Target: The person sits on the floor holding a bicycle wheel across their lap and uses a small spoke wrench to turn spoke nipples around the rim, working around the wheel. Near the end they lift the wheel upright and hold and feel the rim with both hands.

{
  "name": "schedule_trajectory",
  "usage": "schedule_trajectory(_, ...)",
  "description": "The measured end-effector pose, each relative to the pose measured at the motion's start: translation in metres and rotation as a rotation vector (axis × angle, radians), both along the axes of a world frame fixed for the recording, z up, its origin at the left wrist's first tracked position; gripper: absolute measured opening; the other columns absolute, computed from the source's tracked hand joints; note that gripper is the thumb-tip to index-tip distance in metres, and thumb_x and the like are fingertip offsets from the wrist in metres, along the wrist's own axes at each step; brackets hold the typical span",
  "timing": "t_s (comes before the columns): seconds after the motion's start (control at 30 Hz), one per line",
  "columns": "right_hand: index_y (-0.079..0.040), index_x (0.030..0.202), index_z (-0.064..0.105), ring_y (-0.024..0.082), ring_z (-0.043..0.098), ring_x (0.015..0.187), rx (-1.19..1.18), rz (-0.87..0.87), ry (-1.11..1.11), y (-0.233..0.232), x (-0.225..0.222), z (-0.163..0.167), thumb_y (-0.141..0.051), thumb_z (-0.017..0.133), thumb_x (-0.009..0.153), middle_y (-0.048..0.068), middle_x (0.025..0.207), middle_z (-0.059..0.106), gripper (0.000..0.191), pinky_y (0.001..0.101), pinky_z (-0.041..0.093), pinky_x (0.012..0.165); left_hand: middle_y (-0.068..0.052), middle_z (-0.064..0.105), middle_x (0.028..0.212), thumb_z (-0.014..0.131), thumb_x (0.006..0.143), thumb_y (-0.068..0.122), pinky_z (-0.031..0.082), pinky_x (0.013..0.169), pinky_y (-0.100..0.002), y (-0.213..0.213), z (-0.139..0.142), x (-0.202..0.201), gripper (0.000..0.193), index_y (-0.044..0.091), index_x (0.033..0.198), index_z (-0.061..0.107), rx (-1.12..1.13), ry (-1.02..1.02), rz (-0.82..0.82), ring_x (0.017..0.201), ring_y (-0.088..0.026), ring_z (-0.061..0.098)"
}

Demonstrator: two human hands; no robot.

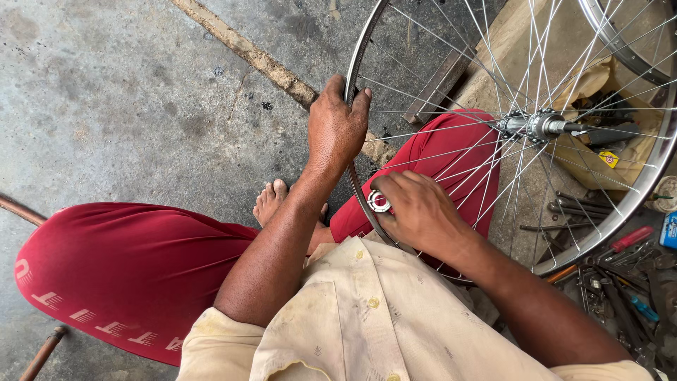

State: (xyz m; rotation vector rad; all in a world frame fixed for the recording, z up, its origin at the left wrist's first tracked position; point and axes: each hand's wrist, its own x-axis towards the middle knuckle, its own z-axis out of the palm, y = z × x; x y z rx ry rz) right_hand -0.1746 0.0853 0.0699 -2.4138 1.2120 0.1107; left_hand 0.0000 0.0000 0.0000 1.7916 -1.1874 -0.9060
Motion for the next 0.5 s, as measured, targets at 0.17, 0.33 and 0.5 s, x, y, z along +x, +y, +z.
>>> schedule_trajectory(0.17,0.001,0.115,0.058,0.033,0.067,0.093,0.064,-0.065,-0.281,0.0,-0.007,0.008,-0.011,0.08,0.08,0.018,0.111,0.059,0.043,0.0436,0.056,0.079,-0.019,0.069,0.078,0.071,0.093,0.036,0.052,0.071,-0.053,0.0,0.001,0.0,0.034,0.004,0.096,0.059,0.007,-0.025,-0.012,0.077,-0.039,0.072)
schedule_trajectory(0.33,0.0,0.113,0.06,0.035,0.067,0.09,-0.102,0.026,-0.073,0.0,0.006,0.003,-0.013,0.081,0.071,0.014,0.1,0.061,0.048,0.0483,0.054,0.08,-0.019,0.07,0.078,0.071,0.093,0.035,0.052,0.07,-0.053,0.001,0.005,-0.003,0.033,0.004,0.095,0.059,-0.021,-0.036,-0.002,0.077,-0.04,0.071)
schedule_trajectory(0.5,-0.001,0.107,0.059,0.034,0.067,0.092,0.001,0.062,-0.313,-0.002,-0.005,0.011,-0.013,0.081,0.077,0.014,0.103,0.059,0.039,0.0468,0.055,0.082,-0.018,0.069,0.076,0.071,0.094,0.035,0.052,0.071,-0.052,0.0,0.002,0.001,0.033,0.004,0.095,0.059,0.016,-0.006,-0.004,0.074,-0.038,0.072)
